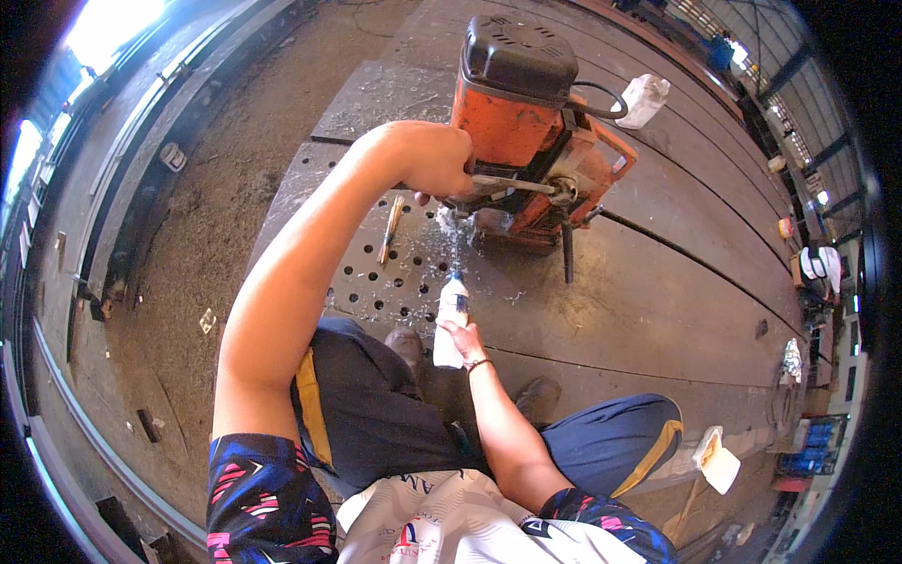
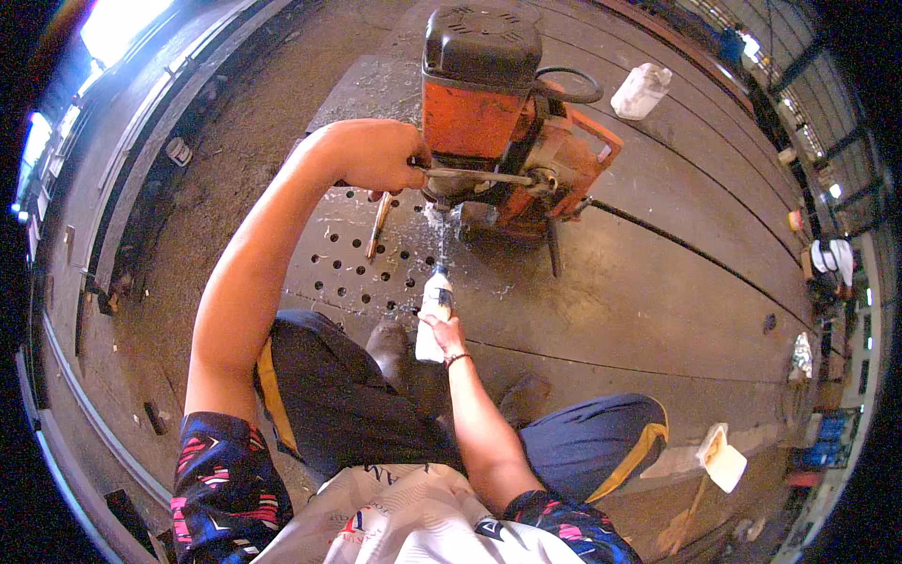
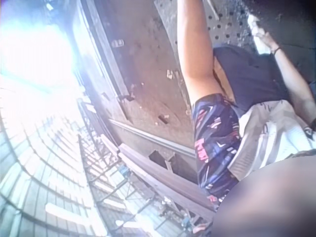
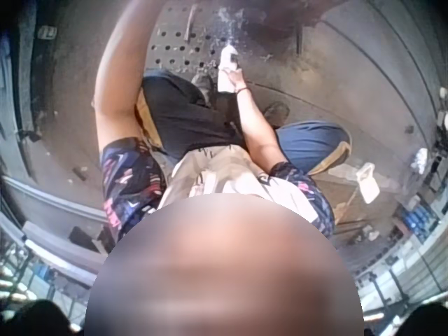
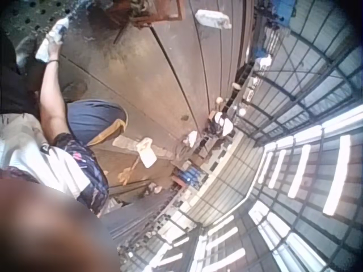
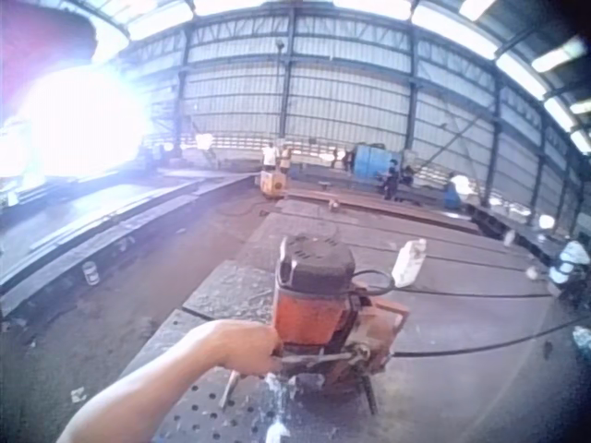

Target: The person sits on the floor and operates a portable drill press on a perforated metal plate. They pull the starter cord to run the machine and then pour liquid from a bottle onto the drilling area.

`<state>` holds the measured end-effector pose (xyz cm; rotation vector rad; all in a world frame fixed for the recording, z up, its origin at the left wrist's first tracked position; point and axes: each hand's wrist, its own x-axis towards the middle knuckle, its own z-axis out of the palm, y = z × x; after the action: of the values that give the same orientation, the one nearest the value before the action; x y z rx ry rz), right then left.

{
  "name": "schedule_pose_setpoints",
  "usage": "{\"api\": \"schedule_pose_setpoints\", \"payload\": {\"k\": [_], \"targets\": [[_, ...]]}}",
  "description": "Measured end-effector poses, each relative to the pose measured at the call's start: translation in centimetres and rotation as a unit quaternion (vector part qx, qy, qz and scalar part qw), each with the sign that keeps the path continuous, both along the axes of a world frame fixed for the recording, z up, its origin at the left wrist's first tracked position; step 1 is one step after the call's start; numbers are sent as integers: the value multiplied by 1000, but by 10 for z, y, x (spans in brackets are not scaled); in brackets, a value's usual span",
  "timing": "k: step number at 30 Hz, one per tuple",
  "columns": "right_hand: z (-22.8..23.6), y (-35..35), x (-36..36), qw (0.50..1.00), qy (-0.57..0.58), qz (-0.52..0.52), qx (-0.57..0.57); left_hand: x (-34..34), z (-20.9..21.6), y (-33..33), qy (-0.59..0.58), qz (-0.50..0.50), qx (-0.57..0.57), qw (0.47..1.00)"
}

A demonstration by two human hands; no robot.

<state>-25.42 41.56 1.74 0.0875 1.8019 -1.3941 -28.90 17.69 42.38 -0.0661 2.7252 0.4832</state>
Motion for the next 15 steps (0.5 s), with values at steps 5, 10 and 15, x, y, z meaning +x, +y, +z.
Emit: {"api": "schedule_pose_setpoints", "payload": {"k": [5, 10, 15], "targets": [[-7, -2, 1, 1000, 12, -5, -2, 3, 3, 0, 0, 11, -3, 1000], [-25, 2, -6, 998, 48, -33, -15, -1, 7, 6, 1, 3, 1, 1000], [17, -4, 2, 1000, 7, 10, 0, 3, 2, -1, -15, 19, 5, 1000]]}}
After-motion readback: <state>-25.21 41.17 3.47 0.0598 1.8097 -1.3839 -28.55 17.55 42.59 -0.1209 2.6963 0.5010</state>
